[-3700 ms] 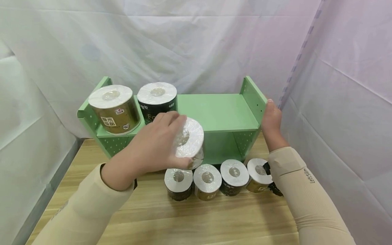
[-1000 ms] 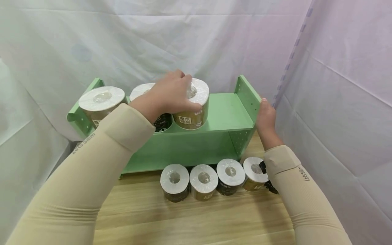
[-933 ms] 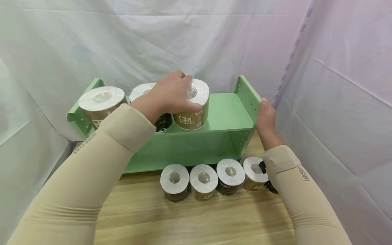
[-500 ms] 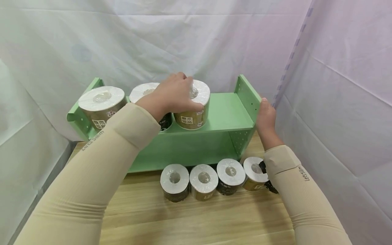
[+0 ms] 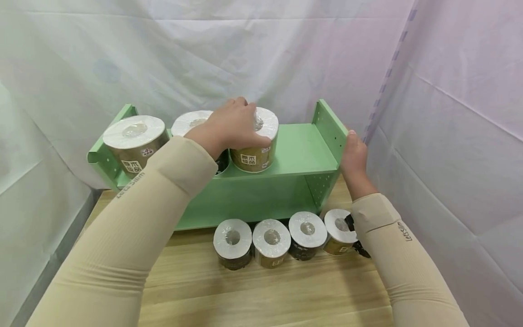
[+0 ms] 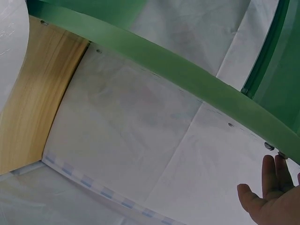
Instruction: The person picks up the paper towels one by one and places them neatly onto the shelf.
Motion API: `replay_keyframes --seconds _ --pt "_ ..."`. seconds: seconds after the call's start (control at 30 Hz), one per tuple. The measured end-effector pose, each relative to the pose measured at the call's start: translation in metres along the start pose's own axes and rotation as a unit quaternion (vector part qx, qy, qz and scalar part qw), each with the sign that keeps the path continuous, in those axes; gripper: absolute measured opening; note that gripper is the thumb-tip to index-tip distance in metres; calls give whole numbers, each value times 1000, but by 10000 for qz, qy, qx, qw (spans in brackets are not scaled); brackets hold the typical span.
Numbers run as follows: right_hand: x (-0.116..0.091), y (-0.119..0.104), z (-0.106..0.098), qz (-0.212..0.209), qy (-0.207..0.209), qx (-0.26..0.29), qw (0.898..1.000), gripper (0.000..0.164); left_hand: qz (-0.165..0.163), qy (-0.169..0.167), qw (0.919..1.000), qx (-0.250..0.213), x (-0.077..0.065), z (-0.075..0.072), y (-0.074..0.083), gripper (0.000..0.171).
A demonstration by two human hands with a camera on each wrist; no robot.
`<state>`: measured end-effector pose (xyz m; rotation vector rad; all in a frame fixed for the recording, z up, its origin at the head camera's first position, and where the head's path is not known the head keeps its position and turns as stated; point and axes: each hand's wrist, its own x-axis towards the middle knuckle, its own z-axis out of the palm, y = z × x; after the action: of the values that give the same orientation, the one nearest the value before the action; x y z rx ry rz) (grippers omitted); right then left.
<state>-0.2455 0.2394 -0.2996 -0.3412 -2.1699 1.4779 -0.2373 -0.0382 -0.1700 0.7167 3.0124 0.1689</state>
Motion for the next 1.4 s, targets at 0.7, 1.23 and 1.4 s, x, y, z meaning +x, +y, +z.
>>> replay_keyframes --seconds 0.7,1.23,1.4 --pt "-2 -1 1 76 -17 1 10000 64 -143 -144 9997 -152 6 3 -5 75" --pt "-1 0 0 69 6 -69 10000 64 -134 -205 9996 -130 12 7 -6 77" --pt "-2 0 1 88 49 -36 9999 62 -106 -223 9996 -162 13 8 -6 78"
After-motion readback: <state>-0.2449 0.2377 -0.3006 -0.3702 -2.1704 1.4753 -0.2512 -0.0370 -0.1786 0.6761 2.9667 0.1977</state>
